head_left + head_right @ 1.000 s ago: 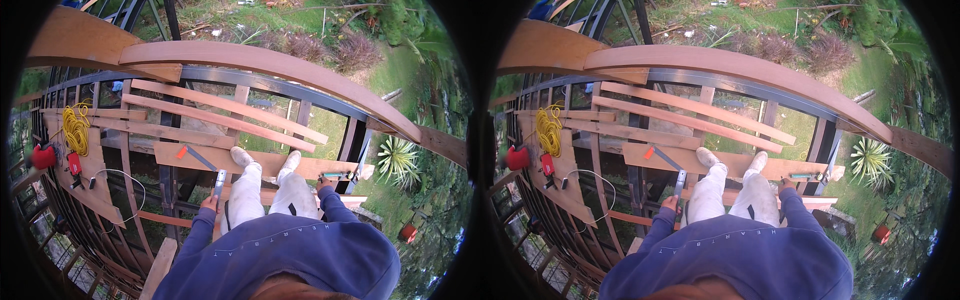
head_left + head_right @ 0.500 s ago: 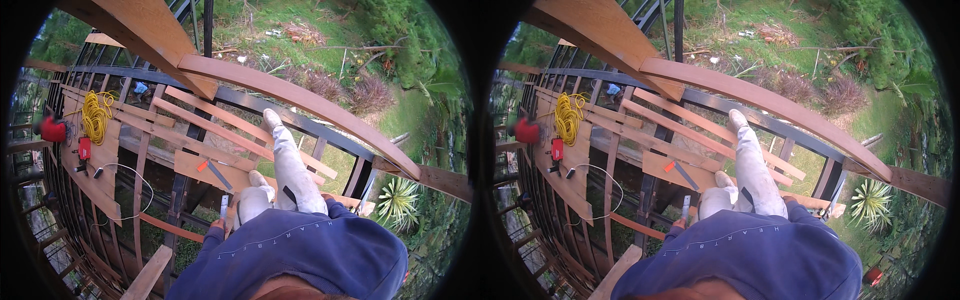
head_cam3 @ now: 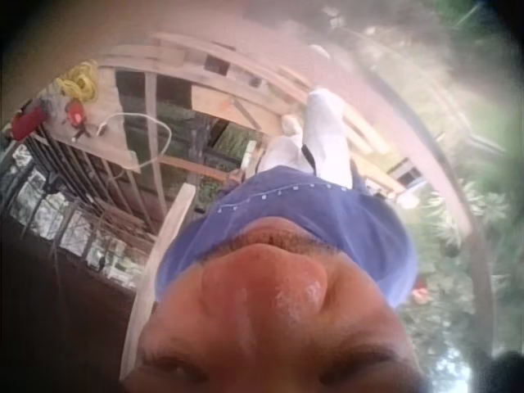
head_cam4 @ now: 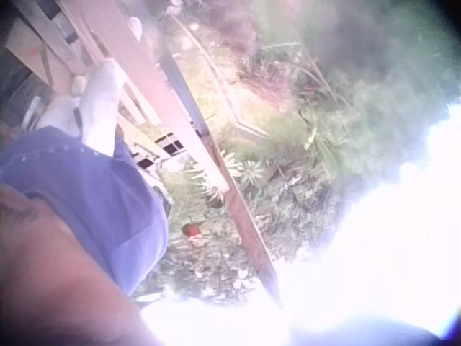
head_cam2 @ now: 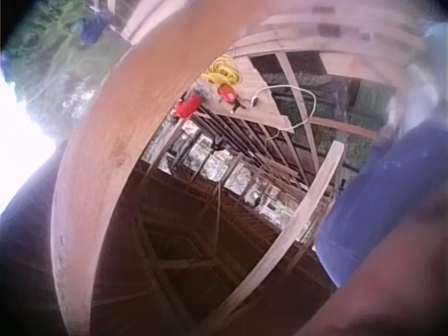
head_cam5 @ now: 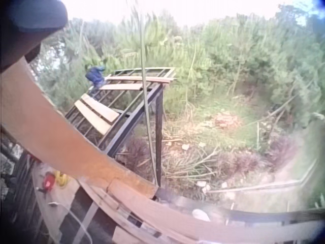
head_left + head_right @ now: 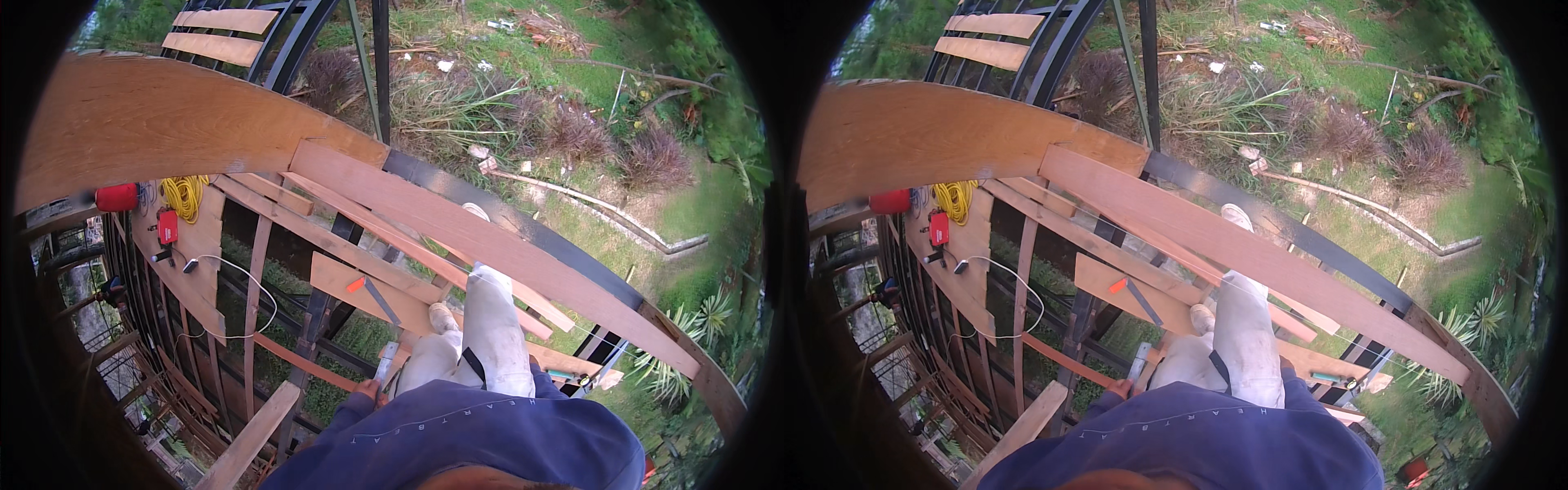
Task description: The person stands on a wooden roof frame and uses a hammer to drive nails into a curved wooden beam. They repeatedly position a metal square against the beam, tap the nail, and adjust the square while working along the curved structure.
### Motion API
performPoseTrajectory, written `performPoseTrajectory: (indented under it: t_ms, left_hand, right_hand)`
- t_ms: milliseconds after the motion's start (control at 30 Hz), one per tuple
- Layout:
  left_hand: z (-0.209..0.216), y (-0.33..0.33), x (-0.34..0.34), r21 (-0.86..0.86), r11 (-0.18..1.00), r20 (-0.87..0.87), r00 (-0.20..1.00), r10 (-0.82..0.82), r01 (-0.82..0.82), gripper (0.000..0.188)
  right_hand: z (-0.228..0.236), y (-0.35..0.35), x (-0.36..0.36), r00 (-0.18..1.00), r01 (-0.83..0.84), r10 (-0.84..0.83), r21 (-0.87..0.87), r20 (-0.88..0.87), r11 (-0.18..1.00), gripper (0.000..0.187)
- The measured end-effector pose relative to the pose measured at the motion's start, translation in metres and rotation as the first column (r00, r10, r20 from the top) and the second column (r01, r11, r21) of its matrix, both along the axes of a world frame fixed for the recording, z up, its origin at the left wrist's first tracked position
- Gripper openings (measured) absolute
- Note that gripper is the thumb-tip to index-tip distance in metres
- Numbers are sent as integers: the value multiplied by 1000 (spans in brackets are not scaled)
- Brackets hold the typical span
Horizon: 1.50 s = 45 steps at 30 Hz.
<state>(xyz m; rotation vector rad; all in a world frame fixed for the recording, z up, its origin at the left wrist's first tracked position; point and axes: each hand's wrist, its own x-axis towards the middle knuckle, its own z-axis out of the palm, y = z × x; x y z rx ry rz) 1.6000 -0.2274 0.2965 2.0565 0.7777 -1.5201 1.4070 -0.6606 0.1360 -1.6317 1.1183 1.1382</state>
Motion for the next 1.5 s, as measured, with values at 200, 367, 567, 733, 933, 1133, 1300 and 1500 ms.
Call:
performPoseTrajectory:
  t_ms: [200,367,567,733,933,1133,1300,1500]
  left_hand:
    - [-7,-18,33,33,991,-59,989,133,-131,35]
    - [-3,-39,51,-108,983,-19,988,151,-152,35]
    - [-7,-14,21,-209,977,172,985,-4,41,39]
    - [-18,47,-20,-266,952,250,965,-83,151,46]
    - [-13,43,-29,-261,955,184,979,-90,137,50]
    - [-14,-35,-38,-529,716,311,889,-336,456,28]
    - [17,-180,-99,-591,490,417,763,-494,641,17]
    - [9,-253,-220,-713,476,289,835,-469,514,14]
  right_hand:
    - [-3,-1,-12,999,40,-38,50,-37,998,47]
    - [2,23,-82,1000,-4,6,46,-30,999,47]
    - [55,84,-127,973,230,-230,-63,12,971,32]
    - [121,131,-194,961,244,-275,-357,-37,902,34]
    - [149,151,-254,906,348,-422,-579,7,737,36]
    - [178,119,-182,494,860,-693,-180,525,477,18]
    - [185,144,-132,-18,789,-960,593,280,158,22]
    - [171,154,-186,-153,662,-983,749,105,-23,19]
